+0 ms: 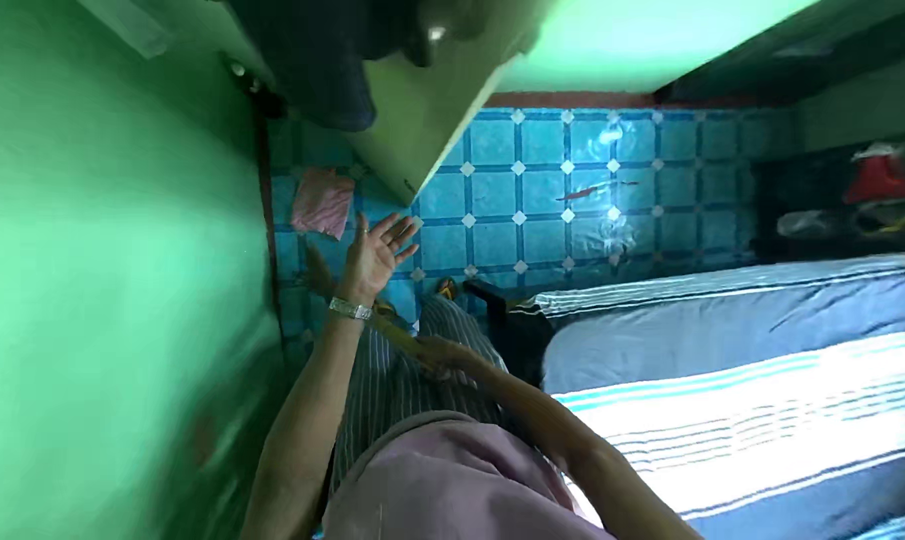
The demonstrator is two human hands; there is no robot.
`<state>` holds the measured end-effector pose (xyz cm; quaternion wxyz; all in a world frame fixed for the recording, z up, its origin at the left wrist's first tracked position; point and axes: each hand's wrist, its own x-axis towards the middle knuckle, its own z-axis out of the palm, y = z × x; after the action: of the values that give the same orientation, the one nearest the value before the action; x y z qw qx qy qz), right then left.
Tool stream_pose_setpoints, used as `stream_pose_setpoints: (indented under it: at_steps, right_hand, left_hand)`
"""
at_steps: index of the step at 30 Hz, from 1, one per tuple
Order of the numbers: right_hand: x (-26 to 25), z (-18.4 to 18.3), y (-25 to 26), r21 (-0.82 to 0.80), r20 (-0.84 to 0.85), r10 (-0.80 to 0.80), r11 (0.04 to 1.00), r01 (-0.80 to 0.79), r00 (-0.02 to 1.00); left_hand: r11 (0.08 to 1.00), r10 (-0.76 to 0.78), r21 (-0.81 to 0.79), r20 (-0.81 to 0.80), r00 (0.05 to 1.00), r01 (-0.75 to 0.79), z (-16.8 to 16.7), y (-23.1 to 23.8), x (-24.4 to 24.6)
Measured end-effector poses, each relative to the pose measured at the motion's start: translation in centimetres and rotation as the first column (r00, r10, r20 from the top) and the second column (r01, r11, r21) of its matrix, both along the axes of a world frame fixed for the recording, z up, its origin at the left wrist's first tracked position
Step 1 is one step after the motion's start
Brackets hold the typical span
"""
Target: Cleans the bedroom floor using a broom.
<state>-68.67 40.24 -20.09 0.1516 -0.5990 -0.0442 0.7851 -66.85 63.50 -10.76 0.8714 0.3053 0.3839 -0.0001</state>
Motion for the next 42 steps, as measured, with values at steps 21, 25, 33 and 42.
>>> stream_pose_setpoints:
  at_steps: [21, 25, 33, 42]
  right_hand:
    - [37.2, -6.0, -14.4, -0.303, 0.422, 0.035, 0.947, 0.104, 0.906]
    - [39.9, -4.9, -15.2, -0.304, 0.491, 0.085, 0.949, 0.079, 0.867]
    - [39.6, 2.9, -19.2, -0.217, 0.504, -0.070, 0.954, 0.204, 0.861]
    - [32.5, 11.4, -12.7, -0.020, 0.437, -0.055, 0.997, 0.071, 0.898]
  left_hand:
    - [0.628, 0.664, -0.590, 0.069, 0.744, -0.507, -2.4, -1.3, 19.4]
    - [0.635, 0.670, -0.494, -0.031, 0.741, -0.595, -2.2, -1.4, 19.8]
    - [0.729, 0.587, -0.417, -0.027, 0.809, -0.543, -2.5, 1.2, 11.5]
    - [0.651, 0.584, -0.405, -0.273, 0.765, -0.642, -1.3, 6.2, 2.4]
